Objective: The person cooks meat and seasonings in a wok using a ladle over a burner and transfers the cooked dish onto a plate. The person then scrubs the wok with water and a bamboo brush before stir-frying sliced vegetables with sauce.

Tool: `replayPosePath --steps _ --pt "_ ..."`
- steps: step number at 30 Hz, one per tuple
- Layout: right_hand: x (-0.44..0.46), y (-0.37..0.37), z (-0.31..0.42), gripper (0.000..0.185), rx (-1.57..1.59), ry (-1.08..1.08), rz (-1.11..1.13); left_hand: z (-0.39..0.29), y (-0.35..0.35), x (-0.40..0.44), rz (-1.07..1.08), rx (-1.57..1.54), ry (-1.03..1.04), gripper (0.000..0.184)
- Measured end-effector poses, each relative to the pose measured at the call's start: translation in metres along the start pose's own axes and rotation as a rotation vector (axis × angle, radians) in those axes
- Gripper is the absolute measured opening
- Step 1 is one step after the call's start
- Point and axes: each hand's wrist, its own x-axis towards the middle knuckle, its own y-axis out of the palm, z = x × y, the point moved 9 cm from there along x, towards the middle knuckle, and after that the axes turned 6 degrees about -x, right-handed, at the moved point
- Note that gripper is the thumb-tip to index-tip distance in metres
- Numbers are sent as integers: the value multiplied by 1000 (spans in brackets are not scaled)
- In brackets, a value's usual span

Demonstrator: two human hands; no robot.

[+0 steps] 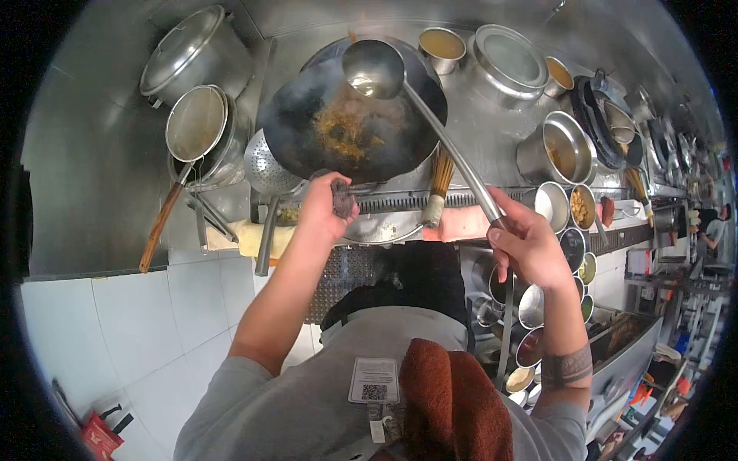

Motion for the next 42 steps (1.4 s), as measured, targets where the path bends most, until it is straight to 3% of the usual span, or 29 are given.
replayPosePath --steps 1,3,4,6,9,12,16,20,23,25,26,28,30,34,36,42 --pt "-4 4 14 63 -4 -13 1 -6 6 -2 -2 -15 -17 9" --pt "-8 1 37 60 -402 -3 -89 -13 14 -2 11 -23 -24 12" --pt "-3 3 45 60 -404 -14 -93 -14 19 -2 21 -24 -17 12" --pt "18 2 71 57 -802 -91 -155 -20 28 -3 14 -30 3 14" --pt "72 1 88 39 -1112 -281 -221 -30 45 -12 -53 -46 11 16" --pt "112 5 105 52 -1203 -355 -220 -47 72 -13 30 -56 34 17" --pt "97 3 159 48 -1293 -546 -278 -76 108 -61 71 -98 110 13" --pt "10 -20 202 36 -1264 -694 -446 -65 113 -143 176 65 461 9" --pt "-6 -44 172 28 -842 -617 -434 -63 115 -147 187 123 583 9" --pt "11 -27 121 16 -433 -269 -265 -57 122 -131 151 149 463 11" --pt "23 -4 91 12 -26 -174 -112 -47 116 -123 149 155 451 11" --pt "29 33 45 20 532 -103 -12 -29 103 -103 154 127 350 8" --pt "2 60 9 24 774 68 127 2 61 -89 95 119 257 11" --pt "-47 91 -58 20 911 166 111 59 -28 -92 146 161 69 15" --pt "-89 109 -79 23 940 157 108 75 -73 -93 319 175 -15 13" --pt "-247 182 -150 31 1161 119 -124 78 -212 -156 315 334 -229 12"
